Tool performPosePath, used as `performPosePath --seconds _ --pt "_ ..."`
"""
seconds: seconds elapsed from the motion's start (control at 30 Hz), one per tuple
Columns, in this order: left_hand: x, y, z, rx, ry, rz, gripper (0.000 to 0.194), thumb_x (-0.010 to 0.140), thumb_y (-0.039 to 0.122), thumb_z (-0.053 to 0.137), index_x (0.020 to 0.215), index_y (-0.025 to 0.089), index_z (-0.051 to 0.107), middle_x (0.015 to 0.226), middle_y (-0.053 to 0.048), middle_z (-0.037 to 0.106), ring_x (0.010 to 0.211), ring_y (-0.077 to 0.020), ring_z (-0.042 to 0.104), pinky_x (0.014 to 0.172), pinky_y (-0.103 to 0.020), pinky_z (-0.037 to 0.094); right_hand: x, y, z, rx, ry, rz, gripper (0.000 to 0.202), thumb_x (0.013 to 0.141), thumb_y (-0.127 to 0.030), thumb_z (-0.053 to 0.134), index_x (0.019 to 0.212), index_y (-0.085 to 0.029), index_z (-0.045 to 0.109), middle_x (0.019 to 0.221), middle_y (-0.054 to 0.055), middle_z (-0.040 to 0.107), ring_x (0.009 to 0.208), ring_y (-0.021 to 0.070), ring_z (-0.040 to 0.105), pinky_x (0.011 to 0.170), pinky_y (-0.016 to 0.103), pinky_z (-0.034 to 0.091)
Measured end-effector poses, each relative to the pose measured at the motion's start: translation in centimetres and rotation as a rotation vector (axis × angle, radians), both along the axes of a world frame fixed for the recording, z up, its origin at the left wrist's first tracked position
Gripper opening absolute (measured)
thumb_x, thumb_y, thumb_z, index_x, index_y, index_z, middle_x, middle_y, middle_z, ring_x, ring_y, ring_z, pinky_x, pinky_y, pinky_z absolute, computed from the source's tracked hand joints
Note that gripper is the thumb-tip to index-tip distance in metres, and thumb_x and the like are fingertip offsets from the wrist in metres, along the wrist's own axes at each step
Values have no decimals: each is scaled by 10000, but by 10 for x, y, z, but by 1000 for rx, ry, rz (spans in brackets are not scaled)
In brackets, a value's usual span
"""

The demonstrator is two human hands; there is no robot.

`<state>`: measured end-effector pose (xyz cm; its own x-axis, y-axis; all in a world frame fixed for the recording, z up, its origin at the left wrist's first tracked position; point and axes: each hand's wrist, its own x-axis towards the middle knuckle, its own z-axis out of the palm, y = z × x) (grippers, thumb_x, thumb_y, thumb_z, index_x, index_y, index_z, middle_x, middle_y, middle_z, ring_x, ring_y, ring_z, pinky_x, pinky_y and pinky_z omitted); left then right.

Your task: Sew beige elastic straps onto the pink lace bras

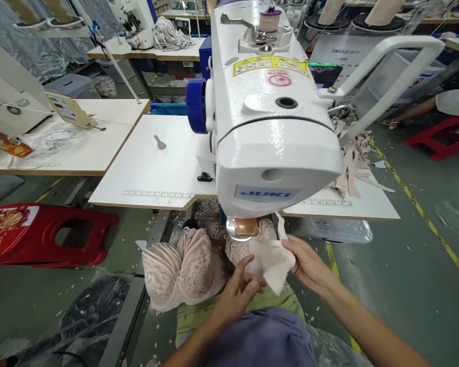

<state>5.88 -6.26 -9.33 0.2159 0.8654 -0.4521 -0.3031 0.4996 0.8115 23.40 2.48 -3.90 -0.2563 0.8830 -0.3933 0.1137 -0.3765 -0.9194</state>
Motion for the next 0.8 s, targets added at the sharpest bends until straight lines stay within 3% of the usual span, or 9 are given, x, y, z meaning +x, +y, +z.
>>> performPosePath --seconds 0.1,0.2,0.33,0.4,0.47,0.53,0.63,0.73,0.8 --pt "21 -8 8 -66 -323 17 1088 513 988 500 1358 305 540 1203 -107 662 999 -314 661 800 -422 538 -19 -22 3 -252 251 -37 378 723 -570 660 764 -216 535 590 7 596 475 154 544 445 262 461" --pt "21 -16 26 194 -361 137 1081 553 1000 422 1430 369 465 1444 -82 536 1247 -392 560 938 -500 525 -29 -34 18 -219 320 45 420 771 -587 666 923 -203 590 737 25 655 585 152 596 525 251 490" --pt "-4 -16 36 778 63 187 789 816 733 542 1509 423 330 1634 -2 281 1480 -376 280 1161 -543 358 -34 -15 42 266 87 122 301 898 -504 537 899 -218 631 865 52 652 802 193 606 702 305 517" --pt "-19 -7 37 865 403 143 809 860 609 593 1550 334 270 1638 -72 268 1482 -388 270 1186 -566 305 -41 3 45 511 -121 79 232 889 -403 513 788 -221 617 851 60 618 854 218 589 763 344 512" --pt "-31 6 39 857 697 84 805 861 511 642 1545 255 304 1565 -151 401 1435 -399 365 1167 -574 329 -50 21 37 645 -243 4 164 830 -330 527 725 -221 588 858 62 582 837 217 575 751 346 511" --pt "-39 19 43 832 914 36 696 881 411 636 1506 219 396 1471 -173 523 1377 -389 457 1145 -560 367 -58 33 22 630 -219 -66 100 772 -316 559 755 -219 577 874 57 568 777 198 567 683 323 514" --pt "-43 32 49 847 1076 -55 588 889 331 626 1450 208 496 1423 -159 577 1329 -367 521 1145 -529 378 -65 40 4 413 19 -112 252 741 -333 597 965 -224 558 896 40 617 812 200 606 715 318 535" --pt "-44 36 55 833 1107 -130 564 886 336 639 1432 251 526 1399 -113 607 1272 -342 579 1128 -481 409 -65 44 2 230 174 -87 311 789 -378 570 1059 -230 530 850 20 643 813 202 619 722 319 531" --pt "-44 36 58 795 1106 -139 558 881 347 650 1423 282 537 1354 -95 644 1236 -337 604 1104 -463 433 -62 50 7 252 123 -77 276 828 -440 547 1001 -225 551 846 23 633 769 194 600 704 322 520"
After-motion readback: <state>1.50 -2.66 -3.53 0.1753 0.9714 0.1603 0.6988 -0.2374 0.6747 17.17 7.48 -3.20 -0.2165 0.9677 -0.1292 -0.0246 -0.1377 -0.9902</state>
